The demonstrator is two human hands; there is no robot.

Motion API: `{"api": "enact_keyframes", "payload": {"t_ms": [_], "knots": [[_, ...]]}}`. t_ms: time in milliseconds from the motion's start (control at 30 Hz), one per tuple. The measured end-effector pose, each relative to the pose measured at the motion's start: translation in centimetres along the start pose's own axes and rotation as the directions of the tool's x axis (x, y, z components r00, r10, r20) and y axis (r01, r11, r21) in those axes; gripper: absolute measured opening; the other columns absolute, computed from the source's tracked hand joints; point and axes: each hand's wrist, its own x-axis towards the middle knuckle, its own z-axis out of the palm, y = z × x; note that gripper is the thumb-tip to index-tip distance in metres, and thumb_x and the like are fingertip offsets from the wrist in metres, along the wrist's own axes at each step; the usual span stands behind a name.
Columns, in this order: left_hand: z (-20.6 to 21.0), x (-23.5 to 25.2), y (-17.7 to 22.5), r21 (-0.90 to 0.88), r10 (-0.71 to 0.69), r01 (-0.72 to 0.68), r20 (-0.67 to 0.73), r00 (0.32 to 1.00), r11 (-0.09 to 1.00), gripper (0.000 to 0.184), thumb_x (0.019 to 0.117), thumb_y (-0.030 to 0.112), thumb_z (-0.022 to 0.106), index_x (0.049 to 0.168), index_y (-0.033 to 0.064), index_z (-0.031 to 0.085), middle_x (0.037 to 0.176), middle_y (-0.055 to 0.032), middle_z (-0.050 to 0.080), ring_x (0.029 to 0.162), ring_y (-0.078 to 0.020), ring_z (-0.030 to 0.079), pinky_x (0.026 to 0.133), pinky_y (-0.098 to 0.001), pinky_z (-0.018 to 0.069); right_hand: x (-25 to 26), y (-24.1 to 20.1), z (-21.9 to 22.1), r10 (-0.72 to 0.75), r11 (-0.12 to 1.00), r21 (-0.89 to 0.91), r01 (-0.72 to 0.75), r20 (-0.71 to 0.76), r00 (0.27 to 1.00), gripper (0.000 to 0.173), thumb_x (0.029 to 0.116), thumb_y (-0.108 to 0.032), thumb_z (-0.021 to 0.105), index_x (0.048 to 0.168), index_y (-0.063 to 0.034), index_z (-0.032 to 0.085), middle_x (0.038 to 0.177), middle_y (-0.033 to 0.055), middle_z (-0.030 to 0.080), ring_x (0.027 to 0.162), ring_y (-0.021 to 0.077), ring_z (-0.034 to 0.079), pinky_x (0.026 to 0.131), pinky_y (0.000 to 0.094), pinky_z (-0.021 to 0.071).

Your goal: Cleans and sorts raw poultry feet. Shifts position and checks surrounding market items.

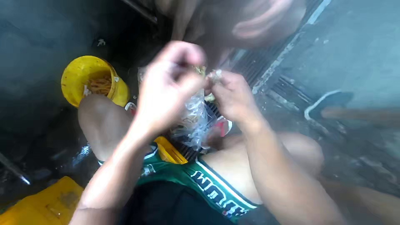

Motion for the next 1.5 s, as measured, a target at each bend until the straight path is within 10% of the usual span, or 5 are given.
{"api": "enact_keyframes", "payload": {"t_ms": [233, 667, 1133, 1200, 1500], "knots": [[-6.2, 4.0, -26.1, 0.003, -0.717, 0.806, -0.454, 0.528, 0.592, 0.038, 0.1048, 0.034, 0.05, 0.122, 0.0021, 0.06, 0.091, -0.0125, 0.065, 0.068, -0.0217, 0.061, 0.06, -0.0403, 0.0546, 0.1, 0.1, -0.3, 0.027, 0.949, 0.316, -0.022, -0.01, 1.0, 0.028, 0.0976, -0.005, 0.042, 0.106, -0.0079, 0.069, 0.084, 0.0031, 0.065, 0.059, 0.0112, 0.055, 0.048, 0.0258, 0.0456], [-1.7, 4.7, -40.0, 0.759, -0.757, 0.54, -0.098, 0.646, 0.363, 0.06, 0.0999, 0.043, 0.058, 0.149, 0.0105, 0.05, 0.135, -0.0254, 0.06, 0.116, -0.044, 0.064, 0.094, -0.0655, 0.0531, 3.6, 2.1, 1.2, 0.219, 0.611, 0.751, -0.251, 0.144, 0.965, 0.028, 0.1041, -0.023, 0.039, 0.109, -0.0106, 0.063, 0.09, 0.0059, 0.061, 0.06, 0.0117, 0.056, 0.05, 0.0259, 0.0516], [-2.8, 7.1, -28.0, 0.742, -0.924, 0.616, 0.012, 0.381, 0.264, 0.052, 0.1115, 0.038, 0.039, 0.14, -0.0026, 0.054, 0.14, -0.0268, 0.057, 0.131, -0.0417, 0.056, 0.107, -0.0606, 0.0436, 3.3, 3.6, 3.0, 0.342, 0.806, 0.455, -0.378, 0.163, 0.925, 0.024, 0.1052, -0.013, 0.044, 0.107, -0.0047, 0.066, 0.081, 0.0068, 0.063, 0.057, 0.0107, 0.055, 0.052, 0.0234, 0.0496], [-2.7, 3.8, -29.1, 0.709, -0.688, 0.508, -0.043, 0.724, 0.489, 0.05, 0.1063, 0.041, 0.049, 0.116, -0.0049, 0.067, 0.107, -0.0293, 0.069, 0.097, -0.0451, 0.069, 0.081, -0.0646, 0.0551, 3.4, 4.4, 2.9, 0.361, 0.836, 0.391, -0.384, 0.135, 0.923, 0.023, 0.1066, -0.013, 0.045, 0.109, -0.0047, 0.066, 0.081, 0.0066, 0.062, 0.056, 0.0117, 0.054, 0.052, 0.0249, 0.049], [-2.6, 4.5, -15.9, 0.587, -0.387, 0.135, 0.328, 0.862, 0.798, 0.034, 0.1092, 0.03, 0.045, 0.117, 0.0044, 0.066, 0.093, -0.0127, 0.068, 0.085, -0.024, 0.068, 0.081, -0.0497, 0.0574, 4.6, 5.4, 4.2, 0.502, 0.857, 0.127, -0.5, 0.02, 0.865, 0.058, 0.1038, -0.061, 0.045, 0.111, -0.0059, 0.062, 0.079, 0.008, 0.057, 0.06, 0.0173, 0.054, 0.057, 0.0359, 0.0502]]}}
